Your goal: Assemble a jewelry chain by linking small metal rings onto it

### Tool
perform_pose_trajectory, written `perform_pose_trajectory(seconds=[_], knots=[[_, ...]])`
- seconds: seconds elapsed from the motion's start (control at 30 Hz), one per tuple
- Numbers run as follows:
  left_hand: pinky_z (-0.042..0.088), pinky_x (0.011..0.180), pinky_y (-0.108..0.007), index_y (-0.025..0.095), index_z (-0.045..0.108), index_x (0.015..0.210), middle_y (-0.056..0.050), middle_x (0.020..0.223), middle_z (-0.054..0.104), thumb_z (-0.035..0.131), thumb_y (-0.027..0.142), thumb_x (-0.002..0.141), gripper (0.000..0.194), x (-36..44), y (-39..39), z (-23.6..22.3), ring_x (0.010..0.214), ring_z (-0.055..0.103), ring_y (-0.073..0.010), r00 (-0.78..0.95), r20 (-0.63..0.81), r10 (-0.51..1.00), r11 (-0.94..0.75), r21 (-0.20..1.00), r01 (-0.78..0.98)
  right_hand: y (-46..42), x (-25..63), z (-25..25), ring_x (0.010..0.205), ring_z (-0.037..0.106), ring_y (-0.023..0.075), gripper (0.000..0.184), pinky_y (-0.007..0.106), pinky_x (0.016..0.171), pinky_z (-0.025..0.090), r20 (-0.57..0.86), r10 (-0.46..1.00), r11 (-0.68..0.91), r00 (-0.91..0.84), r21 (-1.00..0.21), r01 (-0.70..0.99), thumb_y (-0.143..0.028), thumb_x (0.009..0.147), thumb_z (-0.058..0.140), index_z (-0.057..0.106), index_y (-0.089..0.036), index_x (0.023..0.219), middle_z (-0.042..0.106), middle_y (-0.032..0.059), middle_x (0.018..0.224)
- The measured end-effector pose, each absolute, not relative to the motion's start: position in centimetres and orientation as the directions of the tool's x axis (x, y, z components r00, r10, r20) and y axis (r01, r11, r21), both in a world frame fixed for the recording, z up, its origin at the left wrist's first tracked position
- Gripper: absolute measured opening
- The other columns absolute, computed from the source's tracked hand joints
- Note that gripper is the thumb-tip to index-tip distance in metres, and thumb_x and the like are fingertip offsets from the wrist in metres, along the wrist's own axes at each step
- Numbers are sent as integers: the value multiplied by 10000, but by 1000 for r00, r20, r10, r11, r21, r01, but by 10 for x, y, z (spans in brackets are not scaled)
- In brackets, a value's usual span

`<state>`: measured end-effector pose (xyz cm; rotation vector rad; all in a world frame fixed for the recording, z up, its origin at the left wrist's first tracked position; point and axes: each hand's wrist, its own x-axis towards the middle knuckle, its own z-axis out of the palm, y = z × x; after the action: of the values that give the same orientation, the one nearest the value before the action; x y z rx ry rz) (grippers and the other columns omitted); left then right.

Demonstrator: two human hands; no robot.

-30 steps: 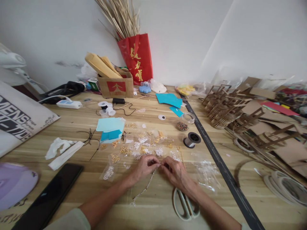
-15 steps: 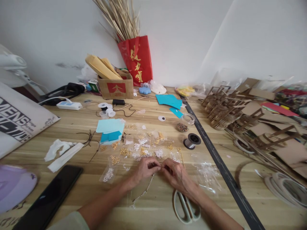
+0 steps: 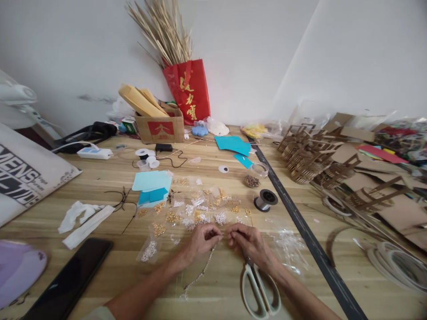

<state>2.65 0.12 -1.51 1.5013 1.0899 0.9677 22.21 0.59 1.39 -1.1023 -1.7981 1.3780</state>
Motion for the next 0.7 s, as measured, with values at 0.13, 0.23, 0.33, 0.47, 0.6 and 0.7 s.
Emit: perform_pose_trajectory(seconds=[0.13, 0.23, 0.33, 0.47, 0.6, 0.7], knots=[[376, 539, -212, 151, 654, 681, 2, 607, 595, 630, 263, 754, 136, 26, 0, -10, 564, 491, -115, 274, 44, 961, -93, 982, 167, 3, 221, 10, 655, 641, 162, 269, 261, 578, 505, -41, 885, 13, -464, -994, 113, -445, 893, 565, 565, -194, 989, 651, 16, 727], [381, 546, -215, 150, 657, 693, 3, 612, 596, 619, 244, 752, 117, 26, 0, -9, 567, 494, -115, 275, 31, 961, -83, 980, 182, 1, 220, 8, 662, 663, 173, 361, 268, 584, 518, -59, 904, -30, -423, -997, 75, -476, 857, 615, 525, -196, 1066, 665, 10, 715], [389, 552, -218, 147, 657, 699, 3, 617, 599, 618, 233, 753, 109, 26, -1, -9, 567, 497, -117, 272, 35, 962, -87, 980, 181, -1, 219, 6, 694, 694, 200, 392, 289, 607, 534, -93, 907, -43, -410, -990, 131, -489, 836, 634, 576, -176, 1065, 703, 39, 741], [386, 545, -214, 150, 653, 688, 3, 612, 593, 636, 263, 765, 138, 26, -1, -11, 570, 497, -117, 276, 52, 960, -104, 979, 176, -4, 218, 10, 716, 704, 213, 299, 310, 668, 543, -13, 923, 107, -384, -951, 291, -442, 884, 580, 689, -174, 960, 730, 55, 760], [375, 533, -209, 146, 652, 693, 8, 597, 577, 646, 302, 770, 174, 26, 0, -13, 561, 489, -113, 286, 36, 957, -87, 982, 165, -8, 217, 15, 710, 677, 191, 235, 279, 671, 521, 153, 903, 328, -403, -849, 414, -346, 928, 525, 708, -200, 910, 727, 50, 796], [389, 548, -215, 147, 654, 693, 8, 601, 582, 648, 315, 774, 186, 26, 0, -14, 566, 492, -115, 292, 35, 956, -88, 982, 168, -11, 216, 12, 702, 648, 176, 240, 257, 664, 497, 205, 874, 409, -441, -800, 438, -296, 951, 481, 683, -205, 858, 700, 42, 778]])
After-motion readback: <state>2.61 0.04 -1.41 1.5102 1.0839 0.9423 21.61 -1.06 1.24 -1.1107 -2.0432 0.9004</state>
